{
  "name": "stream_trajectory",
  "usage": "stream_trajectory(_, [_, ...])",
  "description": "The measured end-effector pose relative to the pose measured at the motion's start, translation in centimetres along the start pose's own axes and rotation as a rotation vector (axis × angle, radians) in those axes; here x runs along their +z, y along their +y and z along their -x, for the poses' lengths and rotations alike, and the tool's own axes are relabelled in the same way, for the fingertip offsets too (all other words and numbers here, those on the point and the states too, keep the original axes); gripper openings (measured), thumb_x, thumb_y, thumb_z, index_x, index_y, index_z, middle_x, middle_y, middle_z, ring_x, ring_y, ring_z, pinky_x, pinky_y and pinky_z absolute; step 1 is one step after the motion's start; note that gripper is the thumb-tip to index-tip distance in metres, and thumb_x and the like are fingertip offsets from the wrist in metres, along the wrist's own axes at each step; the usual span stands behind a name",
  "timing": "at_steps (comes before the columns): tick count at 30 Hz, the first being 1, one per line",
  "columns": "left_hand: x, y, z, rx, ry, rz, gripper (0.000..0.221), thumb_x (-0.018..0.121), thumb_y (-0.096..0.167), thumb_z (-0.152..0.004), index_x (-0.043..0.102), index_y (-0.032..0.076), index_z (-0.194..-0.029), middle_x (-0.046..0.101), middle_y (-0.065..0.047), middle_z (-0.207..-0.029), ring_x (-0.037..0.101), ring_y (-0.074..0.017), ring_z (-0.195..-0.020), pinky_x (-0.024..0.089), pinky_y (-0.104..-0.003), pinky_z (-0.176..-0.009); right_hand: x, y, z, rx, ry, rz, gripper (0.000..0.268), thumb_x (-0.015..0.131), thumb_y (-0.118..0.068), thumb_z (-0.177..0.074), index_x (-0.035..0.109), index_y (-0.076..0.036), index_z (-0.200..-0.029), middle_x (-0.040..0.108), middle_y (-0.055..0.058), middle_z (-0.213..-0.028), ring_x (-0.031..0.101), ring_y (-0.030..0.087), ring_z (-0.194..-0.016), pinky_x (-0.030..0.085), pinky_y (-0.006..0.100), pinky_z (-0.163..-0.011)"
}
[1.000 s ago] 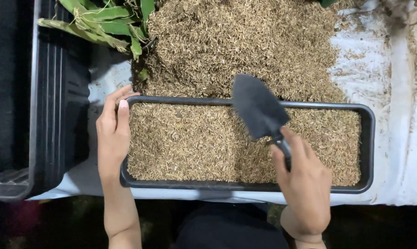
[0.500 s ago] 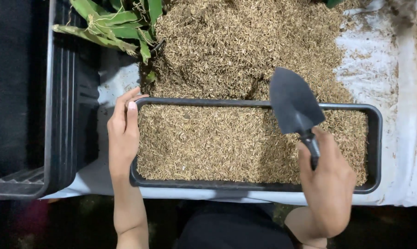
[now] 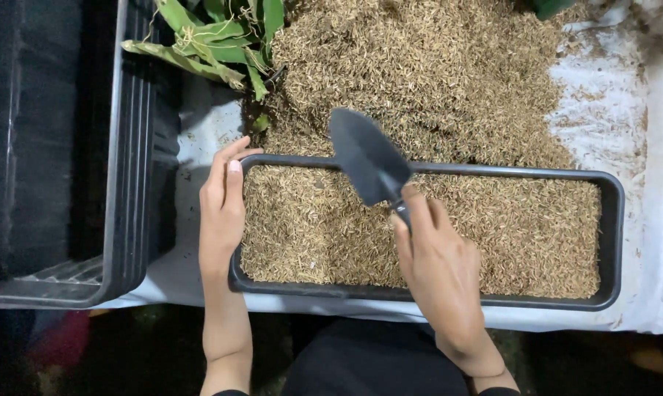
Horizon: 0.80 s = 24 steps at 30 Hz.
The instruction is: The person levels a layer of grain in a rectangular tray using a small metal trowel. They first spread the grain by hand, then repeatedly scrape and smooth the surface with the trowel to create an even layer.
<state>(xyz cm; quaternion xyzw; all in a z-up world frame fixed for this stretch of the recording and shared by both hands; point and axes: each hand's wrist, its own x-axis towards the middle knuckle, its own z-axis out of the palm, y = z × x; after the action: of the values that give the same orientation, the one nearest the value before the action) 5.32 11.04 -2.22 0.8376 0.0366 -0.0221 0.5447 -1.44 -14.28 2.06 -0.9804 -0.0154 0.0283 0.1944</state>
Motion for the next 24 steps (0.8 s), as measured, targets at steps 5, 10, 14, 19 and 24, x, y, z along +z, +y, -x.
stream_trajectory(5, [-0.1,0.5,0.1,-0.056,0.027,0.011,0.046,0.028,0.035,-0.104,0.05,0.011,-0.137,0.067,-0.007,-0.127,0.04,-0.0149,-0.081,0.036,-0.031,-0.081,-1.0,1.8,0.9,-0.143,0.014,-0.074,0.034,0.057,-0.031,-0.097,0.057,-0.009,-0.124,0.064,0.004,-0.104,0.065,0.015,-0.067,0.051,0.034,-0.048])
stream_trajectory(10, [-0.1,0.7,-0.2,-0.11,-0.025,0.036,0.044,0.027,0.036,-0.104,0.053,0.017,-0.134,0.064,-0.006,-0.135,0.058,-0.0222,-0.123,0.031,-0.039,-0.112,-2.8,8.2,3.5,-0.032,0.25,-0.022,0.038,0.072,-0.013,-0.094,0.059,0.001,-0.127,0.072,0.015,-0.111,0.07,0.022,-0.084,0.055,0.036,-0.067])
stream_trajectory(14, [0.1,0.7,-0.4,-0.148,-0.04,0.154,0.042,0.03,0.031,-0.103,0.06,0.017,-0.128,0.059,-0.005,-0.14,0.044,-0.0244,-0.142,0.025,-0.042,-0.119,-2.3,14.4,6.4,0.117,0.534,-0.128,0.03,0.069,-0.004,-0.109,0.056,0.009,-0.133,0.064,0.025,-0.12,0.064,0.033,-0.097,0.05,0.041,-0.085])
stream_trajectory(19, [0.7,1.1,-0.6,-0.153,-0.023,0.158,0.04,0.032,0.029,-0.103,0.06,0.016,-0.128,0.058,-0.005,-0.141,0.044,-0.0229,-0.142,0.024,-0.041,-0.119,-2.7,17.2,6.1,0.111,0.801,-0.181,0.023,0.059,0.019,-0.112,0.045,0.017,-0.13,0.044,0.029,-0.12,0.045,0.041,-0.107,0.043,0.052,-0.104])
stream_trajectory(24, [2.4,1.8,-0.6,-0.12,-0.047,0.137,0.038,0.034,0.032,-0.103,0.059,0.018,-0.127,0.056,-0.005,-0.143,0.043,-0.0244,-0.143,0.024,-0.043,-0.118,-3.5,18.5,6.2,0.171,0.813,-0.155,0.02,0.045,0.011,-0.122,0.037,0.011,-0.14,0.046,0.034,-0.112,0.057,0.043,-0.101,0.047,0.046,-0.078])
